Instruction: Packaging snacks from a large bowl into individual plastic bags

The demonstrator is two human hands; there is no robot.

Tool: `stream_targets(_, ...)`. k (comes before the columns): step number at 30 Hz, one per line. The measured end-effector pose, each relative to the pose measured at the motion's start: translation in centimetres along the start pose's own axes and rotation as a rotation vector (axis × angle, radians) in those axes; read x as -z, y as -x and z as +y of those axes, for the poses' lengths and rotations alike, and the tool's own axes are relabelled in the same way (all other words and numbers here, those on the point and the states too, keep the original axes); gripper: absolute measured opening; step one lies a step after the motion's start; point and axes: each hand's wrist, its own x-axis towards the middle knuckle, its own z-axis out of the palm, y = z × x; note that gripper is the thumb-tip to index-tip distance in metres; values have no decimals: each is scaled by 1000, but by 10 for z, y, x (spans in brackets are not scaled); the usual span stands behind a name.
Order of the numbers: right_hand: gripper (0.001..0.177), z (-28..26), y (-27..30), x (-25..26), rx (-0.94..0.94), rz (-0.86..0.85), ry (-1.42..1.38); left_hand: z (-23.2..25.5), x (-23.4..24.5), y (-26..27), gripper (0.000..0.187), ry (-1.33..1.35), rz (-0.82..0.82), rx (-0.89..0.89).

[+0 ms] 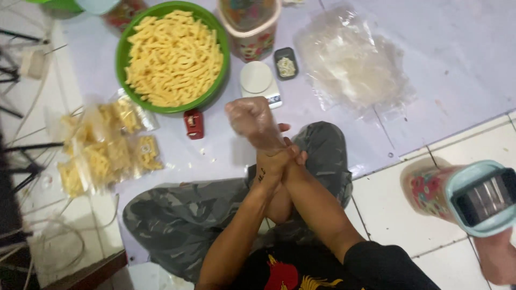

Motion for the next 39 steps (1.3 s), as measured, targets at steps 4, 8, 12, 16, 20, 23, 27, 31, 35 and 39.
stream_targets(4, 44, -17, -5, 36, 22, 33, 452, 3, -11, -20, 81, -303, -26, 84)
stream_targets(8, 31, -18, -7, 138, 275, 53, 1144, 2, 60, -52, 130, -904, -398, 481)
stream_targets(12, 29, -58, 8, 271, 0, 254, 1740, 28, 125, -48, 110, -838, -315, 546)
stream_targets(16, 74, -49, 33, 387, -576, 523, 2018, 62, 131, -40, 61, -825, 133, 536)
stream_targets(20, 57, -12, 70, 432, -288, 606, 1991, 86, 101, -37, 57, -852, 387, 647)
stream_targets(23, 55, -5, 71, 449, -305, 659, 1963, 81, 120, -32, 48, -798, 403, 585)
stream_targets(27, 44, -28, 62, 408, -108, 784, 1713, 81, 121, -33, 49, -779, 370, 578)
stream_targets(31, 47, -83, 54, 389, -103, 694, 1490, 80, 117, -42, 46, -835, 270, 472)
stream_targets(35, 45, -131, 54, 289, -357, 370, 1019, 62, 121, -64, 75, -746, -11, 233)
stream_targets(39, 60, -137, 46, 168, -647, 25, 617, 57, 76, -90, 119, -582, -153, 150)
